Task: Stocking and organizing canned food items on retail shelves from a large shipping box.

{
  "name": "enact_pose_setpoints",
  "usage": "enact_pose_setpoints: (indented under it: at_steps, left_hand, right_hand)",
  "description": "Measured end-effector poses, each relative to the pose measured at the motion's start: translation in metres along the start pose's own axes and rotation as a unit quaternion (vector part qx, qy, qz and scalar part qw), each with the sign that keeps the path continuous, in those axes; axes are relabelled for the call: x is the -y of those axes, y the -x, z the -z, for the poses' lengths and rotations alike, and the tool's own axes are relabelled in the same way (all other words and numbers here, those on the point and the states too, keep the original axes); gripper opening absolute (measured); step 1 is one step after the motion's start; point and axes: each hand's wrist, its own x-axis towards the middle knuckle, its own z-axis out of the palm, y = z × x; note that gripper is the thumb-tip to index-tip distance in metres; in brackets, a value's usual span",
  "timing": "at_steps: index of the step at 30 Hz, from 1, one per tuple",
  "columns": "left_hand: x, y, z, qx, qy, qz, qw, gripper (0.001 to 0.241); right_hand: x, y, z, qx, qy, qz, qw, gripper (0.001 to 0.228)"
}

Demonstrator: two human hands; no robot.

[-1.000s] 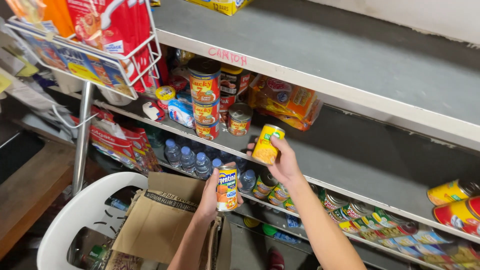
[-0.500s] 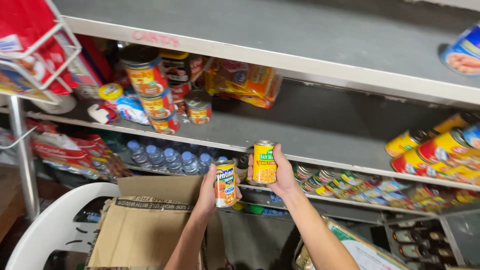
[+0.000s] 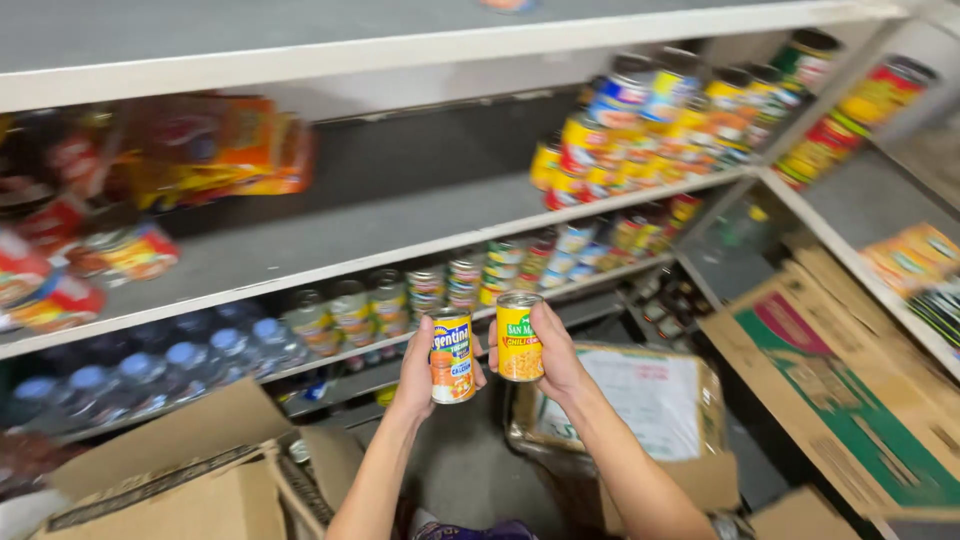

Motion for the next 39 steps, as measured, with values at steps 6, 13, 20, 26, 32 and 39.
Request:
enact_pose_setpoints:
  at_steps: [6, 13, 20, 26, 32, 39]
  left_hand:
    - [0.107, 0.011, -0.068, 0.082, 0.018, 0.065, 0.994, 0.064]
    - [0.178, 0.055, -0.167, 0.169, -0.068, -0.017, 0.983, 0.047]
    - [0.247, 0.082, -0.239, 0.215, -0.042, 0.084, 0.972, 0.05]
    - [0.303, 0.09, -0.269, 0.305, -0.107, 0.144, 0.935, 0.045]
    - [0.367, 0.092, -0.283, 0.388, -0.278, 0.152, 0.865, 0.048]
    - [0.449, 0.114, -0.269, 0.448, -0.291, 0.201, 0.821, 0.047]
  right_hand:
    - [0.046, 0.127, 0.054, -0.067, -0.004, 0.057, 0.996, 0.051]
    - [0.083, 0.263, 0.075, -0.178, 0.139, 0.104, 0.969, 0.053]
    - [0.105, 0.378, 0.093, -0.297, 0.193, 0.156, 0.922, 0.06]
    - [0.105, 0.443, 0.1, -0.446, 0.278, 0.166, 0.834, 0.06]
    - [0.082, 0.497, 0.12, -0.596, 0.572, 0.101, 0.554, 0.059]
    - [0.029, 0.555, 0.139, -0.714, 0.455, -0.01, 0.532, 0.066]
